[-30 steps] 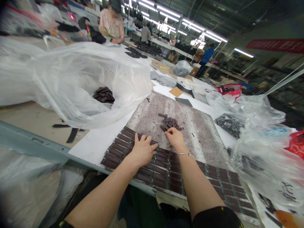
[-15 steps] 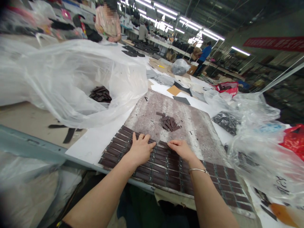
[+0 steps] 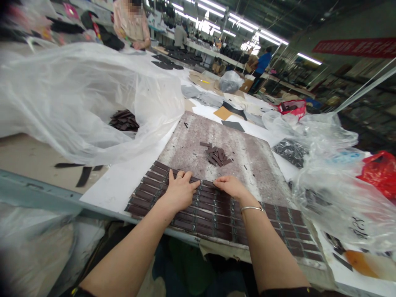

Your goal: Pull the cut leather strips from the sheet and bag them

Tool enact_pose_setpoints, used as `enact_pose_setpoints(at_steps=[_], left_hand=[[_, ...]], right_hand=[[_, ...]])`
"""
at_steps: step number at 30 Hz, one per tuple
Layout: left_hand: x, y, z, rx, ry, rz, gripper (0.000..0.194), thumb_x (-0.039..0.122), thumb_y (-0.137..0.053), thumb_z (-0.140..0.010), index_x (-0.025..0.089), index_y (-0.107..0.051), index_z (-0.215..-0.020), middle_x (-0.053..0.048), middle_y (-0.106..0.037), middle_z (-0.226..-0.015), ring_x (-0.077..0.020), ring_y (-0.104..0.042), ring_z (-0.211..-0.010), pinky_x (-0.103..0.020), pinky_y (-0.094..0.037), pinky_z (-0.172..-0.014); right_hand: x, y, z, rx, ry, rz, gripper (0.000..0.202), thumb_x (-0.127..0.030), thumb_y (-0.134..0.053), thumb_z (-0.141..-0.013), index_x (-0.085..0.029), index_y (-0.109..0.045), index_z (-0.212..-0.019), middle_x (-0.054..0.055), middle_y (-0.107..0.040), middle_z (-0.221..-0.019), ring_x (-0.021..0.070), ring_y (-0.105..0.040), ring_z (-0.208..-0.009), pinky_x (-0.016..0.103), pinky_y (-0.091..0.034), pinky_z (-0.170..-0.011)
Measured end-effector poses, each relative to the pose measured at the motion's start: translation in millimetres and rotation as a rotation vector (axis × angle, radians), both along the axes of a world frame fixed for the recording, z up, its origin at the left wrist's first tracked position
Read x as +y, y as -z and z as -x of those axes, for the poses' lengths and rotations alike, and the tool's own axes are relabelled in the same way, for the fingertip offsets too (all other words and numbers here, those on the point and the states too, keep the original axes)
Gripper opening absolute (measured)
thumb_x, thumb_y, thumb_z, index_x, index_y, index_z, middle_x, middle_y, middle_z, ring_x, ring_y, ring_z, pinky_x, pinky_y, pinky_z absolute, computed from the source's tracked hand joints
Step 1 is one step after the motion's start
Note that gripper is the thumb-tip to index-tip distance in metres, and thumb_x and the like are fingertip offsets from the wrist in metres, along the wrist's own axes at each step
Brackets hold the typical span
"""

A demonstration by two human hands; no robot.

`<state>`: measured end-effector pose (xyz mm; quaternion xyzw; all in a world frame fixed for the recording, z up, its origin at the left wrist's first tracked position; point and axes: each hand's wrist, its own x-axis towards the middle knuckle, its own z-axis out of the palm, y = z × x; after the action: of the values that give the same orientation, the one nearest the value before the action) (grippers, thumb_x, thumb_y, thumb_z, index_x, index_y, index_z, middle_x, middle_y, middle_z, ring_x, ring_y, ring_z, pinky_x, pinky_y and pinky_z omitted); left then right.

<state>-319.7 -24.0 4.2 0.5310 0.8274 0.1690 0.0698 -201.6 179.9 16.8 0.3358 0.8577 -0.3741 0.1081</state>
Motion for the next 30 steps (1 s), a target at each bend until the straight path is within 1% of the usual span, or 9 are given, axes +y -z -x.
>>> enact_pose_setpoints(at_steps=[2, 4, 7, 10, 17, 20, 24, 27, 30], left_hand=[[0, 0.1, 0, 0.0, 0.001, -0.003, 0.033, 0.032, -0.049, -0.083, 0.035, -0.06, -0.114, -0.007, -0.046, -0.121, -0.032, -0.036, -0.115, -0.071, -0.01, -0.1], [0, -0.4, 1, -0.002, 0.008, 0.0, 0.032, 0.032, -0.049, -0.083, 0.035, -0.06, -0.113, -0.008, -0.046, -0.12, -0.0322, -0.036, -0.115, -0.072, -0.01, -0.099], [0, -2.1, 1, -0.006, 0.011, 0.017, 0.032, 0.032, -0.049, -0.083, 0.034, -0.06, -0.113, -0.008, -0.046, -0.12, -0.0324, -0.036, -0.115, -0.071, -0.01, -0.099], [0, -3.6, 1, -0.01, 0.01, 0.033, 0.033, 0.032, -0.05, -0.083, 0.034, -0.06, -0.114, -0.008, -0.045, -0.121, -0.032, -0.036, -0.116, -0.071, -0.009, -0.1], [1, -0.1, -3, 0.029, 0.001, 0.005, 0.034, 0.03, -0.049, -0.082, 0.034, -0.059, -0.115, -0.008, -0.047, -0.12, -0.032, -0.037, -0.114, -0.071, -0.008, -0.1], [4, 2.2, -7, 0.051, -0.011, -0.02, 0.033, 0.034, -0.049, -0.084, 0.034, -0.059, -0.116, -0.009, -0.045, -0.123, -0.0323, -0.035, -0.117, -0.071, -0.008, -0.1], [7, 3.0, -12, 0.055, 0.017, -0.013, 0.034, 0.04, -0.048, -0.086, 0.035, -0.057, -0.118, -0.009, -0.04, -0.132, -0.0334, -0.03, -0.124, -0.071, -0.005, -0.101], [8, 2.5, -13, 0.024, 0.014, 0.032, 0.036, 0.04, -0.048, -0.086, 0.036, -0.055, -0.121, -0.009, -0.042, -0.131, -0.0342, -0.03, -0.125, -0.071, -0.006, -0.1], [8, 2.2, -13, 0.009, 0.011, 0.047, 0.037, 0.039, -0.048, -0.086, 0.035, -0.054, -0.123, -0.011, -0.041, -0.132, -0.0359, -0.028, -0.128, -0.071, -0.006, -0.1]], right_hand=[[2, -0.8, 0, 0.001, 0.0, 0.053, 0.037, -0.051, -0.057, -0.072, -0.016, -0.069, -0.076, -0.002, -0.053, -0.055, 0.0096, -0.041, -0.052, 0.022, -0.029, -0.048], [1, -2.9, 2, -0.012, -0.014, 0.056, 0.037, -0.051, -0.056, -0.072, -0.016, -0.069, -0.075, -0.002, -0.052, -0.055, 0.0092, -0.04, -0.051, 0.022, -0.028, -0.048], [-2, -7.4, 5, -0.069, -0.041, -0.029, 0.034, -0.049, -0.057, -0.072, -0.017, -0.068, -0.069, -0.003, -0.051, -0.052, 0.0093, -0.039, -0.05, 0.022, -0.027, -0.047], [-7, -10.4, 10, -0.11, -0.038, -0.09, 0.031, -0.047, -0.057, -0.072, -0.018, -0.068, -0.066, -0.002, -0.051, -0.051, 0.0098, -0.039, -0.049, 0.023, -0.028, -0.047], [-7, -6.5, 14, -0.117, -0.056, -0.186, 0.028, -0.042, -0.056, -0.072, -0.019, -0.068, -0.063, -0.002, -0.054, -0.052, 0.011, -0.043, -0.05, 0.024, -0.03, -0.048], [-8, -7.0, 17, -0.14, -0.067, -0.224, 0.026, -0.04, -0.056, -0.073, -0.02, -0.068, -0.063, -0.002, -0.055, -0.052, 0.0116, -0.045, -0.051, 0.024, -0.031, -0.048], [-13, -11.2, 18, -0.143, -0.077, -0.292, 0.025, -0.039, -0.056, -0.073, -0.02, -0.068, -0.061, -0.002, -0.057, -0.052, 0.0121, -0.048, -0.052, 0.024, -0.032, -0.049], [-16, -12.9, 14, -0.117, -0.048, -0.257, 0.027, -0.042, -0.057, -0.073, -0.021, -0.07, -0.063, -0.002, -0.056, -0.052, 0.0118, -0.047, -0.051, 0.024, -0.032, -0.049], [-17, -11.0, 6, -0.071, 0.012, -0.215, 0.03, -0.048, -0.058, -0.073, -0.021, -0.072, -0.072, -0.002, -0.059, -0.054, 0.0123, -0.05, -0.052, 0.024, -0.034, -0.049]])
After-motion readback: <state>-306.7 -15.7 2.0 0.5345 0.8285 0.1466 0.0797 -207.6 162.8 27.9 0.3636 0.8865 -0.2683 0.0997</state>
